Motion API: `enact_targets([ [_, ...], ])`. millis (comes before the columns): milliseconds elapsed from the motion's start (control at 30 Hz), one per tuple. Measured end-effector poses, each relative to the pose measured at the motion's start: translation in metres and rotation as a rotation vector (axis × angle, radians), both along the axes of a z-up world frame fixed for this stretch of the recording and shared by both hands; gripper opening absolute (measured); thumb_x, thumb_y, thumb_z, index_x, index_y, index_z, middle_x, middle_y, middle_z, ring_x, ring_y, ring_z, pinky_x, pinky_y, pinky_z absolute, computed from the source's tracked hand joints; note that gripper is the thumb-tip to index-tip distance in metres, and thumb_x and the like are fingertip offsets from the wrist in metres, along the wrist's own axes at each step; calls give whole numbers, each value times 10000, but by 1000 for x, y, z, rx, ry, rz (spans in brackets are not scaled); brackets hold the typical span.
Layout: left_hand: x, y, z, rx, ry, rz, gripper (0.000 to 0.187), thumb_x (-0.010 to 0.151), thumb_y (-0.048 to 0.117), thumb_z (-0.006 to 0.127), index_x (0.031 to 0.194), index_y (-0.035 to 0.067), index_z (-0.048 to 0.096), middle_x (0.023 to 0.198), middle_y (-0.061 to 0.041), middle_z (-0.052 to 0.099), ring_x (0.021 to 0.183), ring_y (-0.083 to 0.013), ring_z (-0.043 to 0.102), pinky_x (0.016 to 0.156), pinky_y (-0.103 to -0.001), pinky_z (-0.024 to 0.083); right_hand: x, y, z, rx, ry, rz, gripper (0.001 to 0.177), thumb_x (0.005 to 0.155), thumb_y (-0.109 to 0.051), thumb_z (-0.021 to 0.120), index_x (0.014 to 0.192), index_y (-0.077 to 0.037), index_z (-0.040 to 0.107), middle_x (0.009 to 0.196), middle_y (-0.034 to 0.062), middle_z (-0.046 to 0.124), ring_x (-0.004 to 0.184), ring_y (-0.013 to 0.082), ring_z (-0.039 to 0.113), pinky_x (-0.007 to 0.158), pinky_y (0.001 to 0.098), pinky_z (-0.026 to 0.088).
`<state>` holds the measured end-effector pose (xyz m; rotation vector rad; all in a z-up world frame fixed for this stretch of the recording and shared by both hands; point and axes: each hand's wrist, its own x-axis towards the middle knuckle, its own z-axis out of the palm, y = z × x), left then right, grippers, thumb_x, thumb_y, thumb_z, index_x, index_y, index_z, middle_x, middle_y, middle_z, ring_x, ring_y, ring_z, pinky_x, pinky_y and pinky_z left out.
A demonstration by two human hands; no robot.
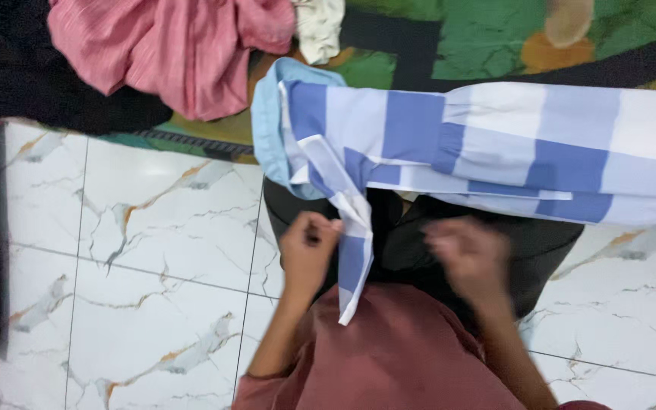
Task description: The person buttons a checkered blue and white shirt, straightens the fabric, and folds the sleeves and body into a compact square.
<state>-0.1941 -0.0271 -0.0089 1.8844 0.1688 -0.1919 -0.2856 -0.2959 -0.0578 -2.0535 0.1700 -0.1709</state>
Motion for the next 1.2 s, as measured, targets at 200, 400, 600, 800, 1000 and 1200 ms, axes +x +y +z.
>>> enact_targets([
  [200,-22,8,-26,-246,231,-71,255,1010,270,726,957,21,714,795,-5,645,726,-44,543,642,-225,453,43,107,53,-57,419,300,386,891,-365,718,1152,-81,722,983,109,755,853,217,734,758,328,567],
  [400,-7,39,-52,-434,322,-101,328,989,289,669,1080,-15,756,925,-55,723,780,-62,616,695,-248,509,46,116,65,-78,-20,454,393,734,-382,812,822,-14,704,947,155,664,941,329,626,849,397,487],
  [600,-19,64,-87,-389,453,-160,436,1051,333,510,1036,-30,751,934,-41,748,798,-80,637,738,-240,507,51,109,15,602,553,370,388,943,-288,669,1235,-33,650,1156,89,733,1085,180,689,957,345,545],
  [800,10,45,-54,-431,108,91,318,1028,253,566,1139,-27,666,977,-56,711,807,-110,660,708,-261,570,40,96,10,722,540,201,429,967,-284,641,1277,13,649,1162,96,750,1060,161,697,949,343,545],
  [1000,78,2,22,178,-186,63,441,898,235,808,1244,21,638,912,-110,717,687,-158,664,622,-289,518,30,102,11,605,717,530,499,884,-241,780,1269,56,667,1133,121,764,1013,165,707,898,349,571],
  [1200,137,9,27,504,-747,-183,501,848,89,764,1325,51,620,1237,-172,676,1092,-321,625,953,-441,472,5,80,69,334,717,359,796,821,-190,773,1513,-58,401,949,160,811,780,201,762,695,356,595],
])
